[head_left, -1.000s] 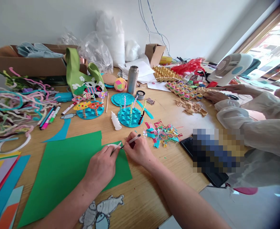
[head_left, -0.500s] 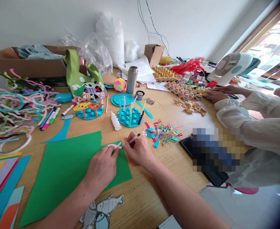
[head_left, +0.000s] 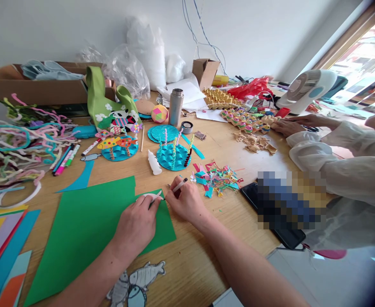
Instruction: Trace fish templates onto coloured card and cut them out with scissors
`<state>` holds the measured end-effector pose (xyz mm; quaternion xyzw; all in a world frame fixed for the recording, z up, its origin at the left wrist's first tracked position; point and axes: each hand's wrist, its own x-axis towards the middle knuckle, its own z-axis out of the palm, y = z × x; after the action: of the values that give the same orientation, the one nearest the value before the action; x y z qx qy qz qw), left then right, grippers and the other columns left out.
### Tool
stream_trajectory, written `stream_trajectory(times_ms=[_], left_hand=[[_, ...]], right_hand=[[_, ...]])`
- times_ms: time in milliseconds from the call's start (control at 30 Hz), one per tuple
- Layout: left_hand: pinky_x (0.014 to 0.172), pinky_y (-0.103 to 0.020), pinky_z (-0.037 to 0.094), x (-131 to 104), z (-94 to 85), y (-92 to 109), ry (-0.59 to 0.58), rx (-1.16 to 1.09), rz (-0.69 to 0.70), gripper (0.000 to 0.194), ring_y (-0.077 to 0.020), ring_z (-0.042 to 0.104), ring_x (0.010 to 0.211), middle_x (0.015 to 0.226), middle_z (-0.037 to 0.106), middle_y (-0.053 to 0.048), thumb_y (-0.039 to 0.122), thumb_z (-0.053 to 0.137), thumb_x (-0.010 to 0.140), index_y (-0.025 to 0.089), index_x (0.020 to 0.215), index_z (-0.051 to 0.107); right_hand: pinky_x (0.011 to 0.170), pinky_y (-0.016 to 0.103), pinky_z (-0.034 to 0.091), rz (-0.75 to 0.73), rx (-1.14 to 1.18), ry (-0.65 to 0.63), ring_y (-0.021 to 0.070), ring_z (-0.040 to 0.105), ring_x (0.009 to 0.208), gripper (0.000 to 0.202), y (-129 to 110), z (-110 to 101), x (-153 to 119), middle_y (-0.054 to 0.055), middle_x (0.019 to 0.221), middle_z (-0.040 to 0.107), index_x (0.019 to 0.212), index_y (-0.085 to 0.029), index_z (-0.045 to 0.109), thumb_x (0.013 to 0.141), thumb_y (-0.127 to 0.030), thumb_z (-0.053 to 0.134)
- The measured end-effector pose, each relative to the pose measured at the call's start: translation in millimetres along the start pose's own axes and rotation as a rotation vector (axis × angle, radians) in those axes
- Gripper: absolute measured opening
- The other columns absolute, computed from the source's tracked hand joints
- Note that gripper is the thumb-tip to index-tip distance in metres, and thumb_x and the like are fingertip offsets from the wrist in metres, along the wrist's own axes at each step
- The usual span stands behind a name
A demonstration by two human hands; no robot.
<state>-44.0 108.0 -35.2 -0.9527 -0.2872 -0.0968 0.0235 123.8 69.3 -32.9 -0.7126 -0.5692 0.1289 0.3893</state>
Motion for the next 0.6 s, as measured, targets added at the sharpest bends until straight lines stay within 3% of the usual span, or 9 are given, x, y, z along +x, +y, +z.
stream_trajectory(times_ms=[367, 600], left_hand=[[0.074, -0.033, 0.053, -0.4, 1.6, 0.0, 0.011, 0.041, 0.016, 0.036, -0.0220, 0.062, 0.096, 0.105, 0.066, -0.007, 0.007, 0.043, 0.088, 0.019, 0.117, 0.061], [0.076, -0.036, 0.054, -1.0, 2.3, 0.4, 0.004, 0.072, 0.033, 0.036, -0.0240, 0.061, 0.099, 0.107, 0.066, -0.009, 0.007, 0.043, 0.088, 0.016, 0.119, 0.060]], right_hand=[[0.047, 0.021, 0.030, 0.001, 0.036, 0.006, 0.0108, 0.049, 0.044, 0.015, -0.2, -0.2, -0.6, -0.005, 0.049, 0.047, 0.064, -0.022, 0.041, 0.070, -0.014, 0.053], [0.043, 0.020, 0.031, 0.052, 0.273, 0.187, 0.0100, 0.046, 0.044, 0.012, -2.7, -7.2, -0.5, -0.005, 0.050, 0.051, 0.064, -0.022, 0.045, 0.071, -0.020, 0.054]])
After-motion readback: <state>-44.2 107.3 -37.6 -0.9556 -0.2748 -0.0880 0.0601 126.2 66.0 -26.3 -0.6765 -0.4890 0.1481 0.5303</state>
